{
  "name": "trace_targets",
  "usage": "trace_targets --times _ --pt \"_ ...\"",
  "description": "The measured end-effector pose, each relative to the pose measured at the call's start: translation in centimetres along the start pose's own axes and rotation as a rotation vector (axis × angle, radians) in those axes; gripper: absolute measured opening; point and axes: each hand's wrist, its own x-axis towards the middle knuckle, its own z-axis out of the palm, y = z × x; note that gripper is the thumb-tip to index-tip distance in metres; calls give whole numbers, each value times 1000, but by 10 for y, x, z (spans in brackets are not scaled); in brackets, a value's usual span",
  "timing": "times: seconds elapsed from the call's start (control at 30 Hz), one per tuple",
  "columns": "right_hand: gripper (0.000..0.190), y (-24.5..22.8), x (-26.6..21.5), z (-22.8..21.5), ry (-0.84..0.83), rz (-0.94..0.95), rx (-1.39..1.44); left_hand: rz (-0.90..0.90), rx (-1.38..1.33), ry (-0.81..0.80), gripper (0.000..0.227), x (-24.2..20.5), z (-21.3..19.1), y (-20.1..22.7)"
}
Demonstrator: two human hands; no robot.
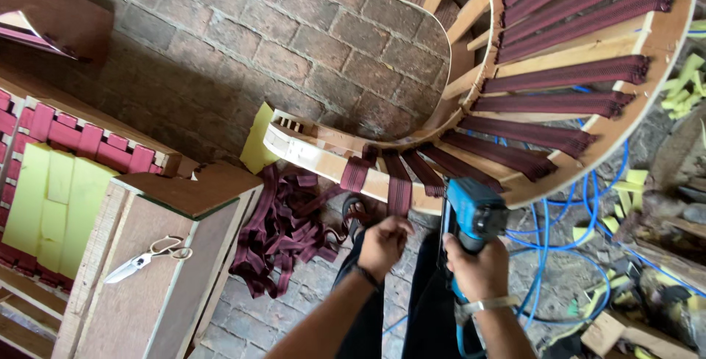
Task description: The person weaves maroon fabric strips into the frame of a wooden chair seat. They use a pneumatic staple gun to secure the strips and scissors to trim excess material. The person works on a single chair, progressively filling the seat area with woven fabric.
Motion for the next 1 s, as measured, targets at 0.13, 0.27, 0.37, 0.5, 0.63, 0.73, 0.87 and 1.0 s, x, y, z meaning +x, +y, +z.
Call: trace_targets --times 0.13,0.27,0.37,0.5,0.63,0.73,0.87,1.0 --pt "27 -4 -10 17 -58 -43 -159 -123 -199 -165 42 22 -29 -37" --pt "28 5 -24 29 -58 -156 -186 -114 -211 -179 46 31 -34 -62" --pt "28 3 -29 41 -96 -103 -223 -91 -72 -177 48 36 -40 -72" --pt "26 -8 -34 54 -60 -113 -258 26 -73 -168 38 47 -45 -79" --pt "28 -13 -43 65 2 -125 -254 18 303 -132 31 46 -46 -71" --pt "28 -20 -48 72 26 -98 -261 49 392 -188 32 46 -50 -49" --pt "36 -30 -52 77 -15 -90 -372 49 319 -249 26 43 -50 -26" --pt "30 -41 -54 88 -30 -108 -293 139 433 -265 14 47 -56 -28"
